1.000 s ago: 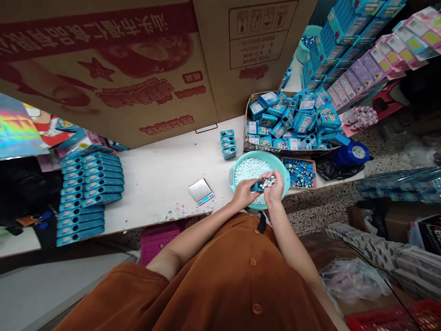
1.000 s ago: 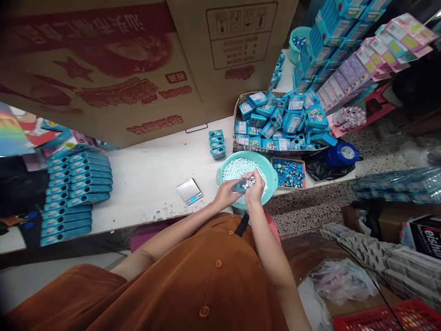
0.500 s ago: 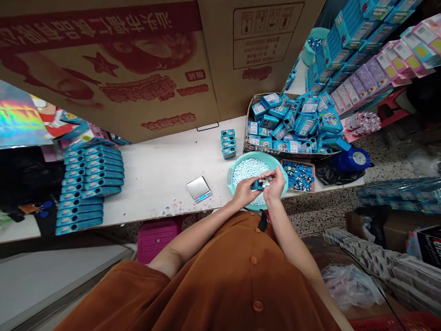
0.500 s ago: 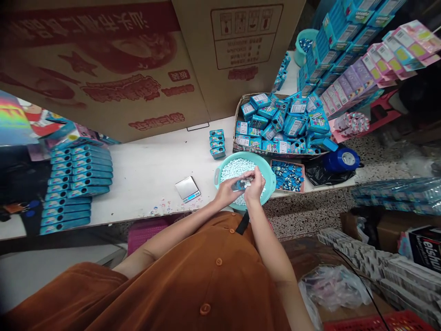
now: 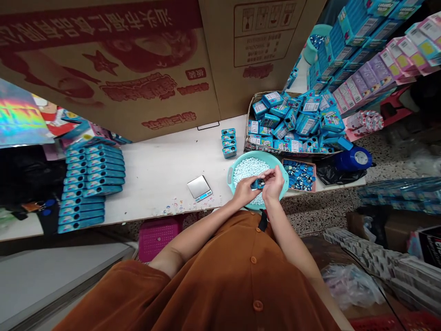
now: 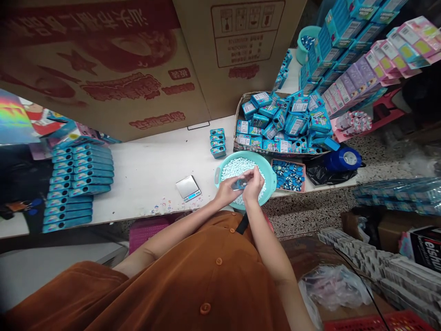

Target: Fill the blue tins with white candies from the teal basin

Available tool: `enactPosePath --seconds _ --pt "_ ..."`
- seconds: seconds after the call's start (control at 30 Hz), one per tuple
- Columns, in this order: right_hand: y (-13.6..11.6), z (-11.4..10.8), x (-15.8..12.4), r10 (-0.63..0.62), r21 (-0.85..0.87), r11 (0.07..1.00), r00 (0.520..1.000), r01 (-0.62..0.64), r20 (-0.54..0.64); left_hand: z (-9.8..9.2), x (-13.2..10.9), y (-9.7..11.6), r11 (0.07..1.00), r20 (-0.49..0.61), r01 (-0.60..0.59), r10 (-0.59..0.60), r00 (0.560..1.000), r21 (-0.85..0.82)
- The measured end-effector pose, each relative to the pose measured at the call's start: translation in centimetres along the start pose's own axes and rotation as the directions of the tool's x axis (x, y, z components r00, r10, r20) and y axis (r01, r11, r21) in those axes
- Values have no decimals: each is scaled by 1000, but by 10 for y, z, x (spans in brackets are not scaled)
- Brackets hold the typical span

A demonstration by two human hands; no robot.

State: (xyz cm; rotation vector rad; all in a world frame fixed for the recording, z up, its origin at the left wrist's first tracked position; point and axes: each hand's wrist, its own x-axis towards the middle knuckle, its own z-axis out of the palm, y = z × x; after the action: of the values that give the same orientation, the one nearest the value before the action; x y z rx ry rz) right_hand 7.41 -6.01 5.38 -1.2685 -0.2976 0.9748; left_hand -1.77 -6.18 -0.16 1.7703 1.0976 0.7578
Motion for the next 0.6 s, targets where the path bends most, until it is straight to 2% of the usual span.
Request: enactPosePath --seconds 0.1,0.17,0.23,0.37,0.47,0.53,0.6 --pt "-1 2 -3 5 4 1000 1000 -5 24 -1 0 1 999 -7 12 -12 1000 -42" --pt "-7 2 -4 -38 22 999 999 37 30 -5 0 5 994 -8 19 -19 1000 -105" --pt "-17 0 -4 -137 43 990 991 137 -4 -10 -1 8 984 -9 11 -13 1000 -179" --pt "-39 -18 8 -343 -8 939 933 344 -110 -20 -1 3 971 -30 9 -16 999 -237" --pt "-41 -39 19 -357 -91 934 919 346 -166 -26 -3 -13 979 -74 58 -73 995 -194" --pt "-34 -53 22 -339 -146 938 916 313 -213 -32 -7 -26 984 -113 67 -87 990 -164" --pt "-24 -66 21 -321 -208 939 913 272 -251 -42 -9 -40 987 -196 83 -110 974 -139"
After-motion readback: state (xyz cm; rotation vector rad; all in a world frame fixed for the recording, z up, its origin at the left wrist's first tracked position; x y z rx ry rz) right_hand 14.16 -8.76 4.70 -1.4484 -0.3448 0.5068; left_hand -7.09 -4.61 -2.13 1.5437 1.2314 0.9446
